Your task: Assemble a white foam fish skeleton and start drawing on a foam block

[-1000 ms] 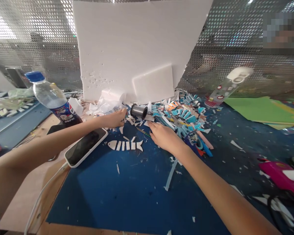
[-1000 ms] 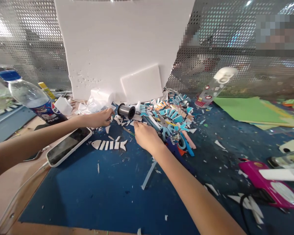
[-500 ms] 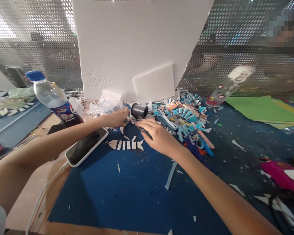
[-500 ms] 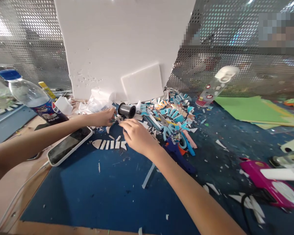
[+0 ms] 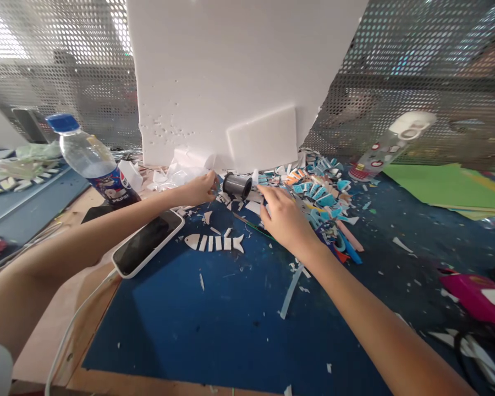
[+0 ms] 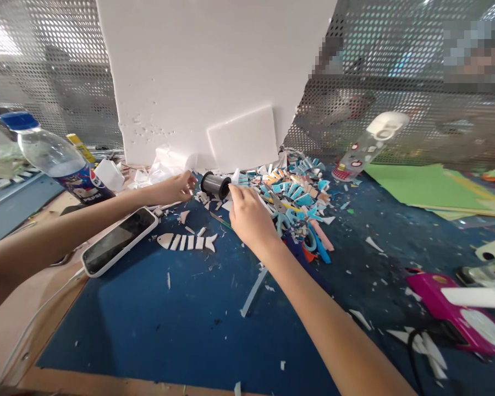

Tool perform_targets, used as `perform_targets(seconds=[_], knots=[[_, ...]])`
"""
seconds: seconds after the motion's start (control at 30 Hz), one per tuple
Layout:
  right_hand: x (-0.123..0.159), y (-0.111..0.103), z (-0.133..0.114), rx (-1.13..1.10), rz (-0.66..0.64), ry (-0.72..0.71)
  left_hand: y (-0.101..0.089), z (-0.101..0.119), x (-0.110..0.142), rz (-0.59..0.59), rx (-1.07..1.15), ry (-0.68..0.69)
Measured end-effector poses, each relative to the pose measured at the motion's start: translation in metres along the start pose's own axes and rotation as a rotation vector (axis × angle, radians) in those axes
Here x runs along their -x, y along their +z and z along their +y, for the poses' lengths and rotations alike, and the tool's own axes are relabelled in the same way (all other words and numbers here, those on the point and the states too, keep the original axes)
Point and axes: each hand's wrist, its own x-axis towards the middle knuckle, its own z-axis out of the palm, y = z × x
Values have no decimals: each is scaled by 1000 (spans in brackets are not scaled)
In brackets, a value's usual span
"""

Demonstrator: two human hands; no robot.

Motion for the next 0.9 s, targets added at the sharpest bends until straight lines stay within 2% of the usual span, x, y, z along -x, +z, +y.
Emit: perform_targets(seconds=[0.1,0.27,0.6,0.73,0.9], knots=[[0,-2,0,8,2,-38,-4,5,0,79,41,-20],[3,5,-4,-6,-121,-161,-10,15,1,216,101,-23],[7,20,2,75,-324,-186,-36,30,12,519,167,30],[8,25,6,134,-323,-156,-42,28,21,610,204,27],[6,18,5,210,-251,-105,-41,20,27,732,325,-5]])
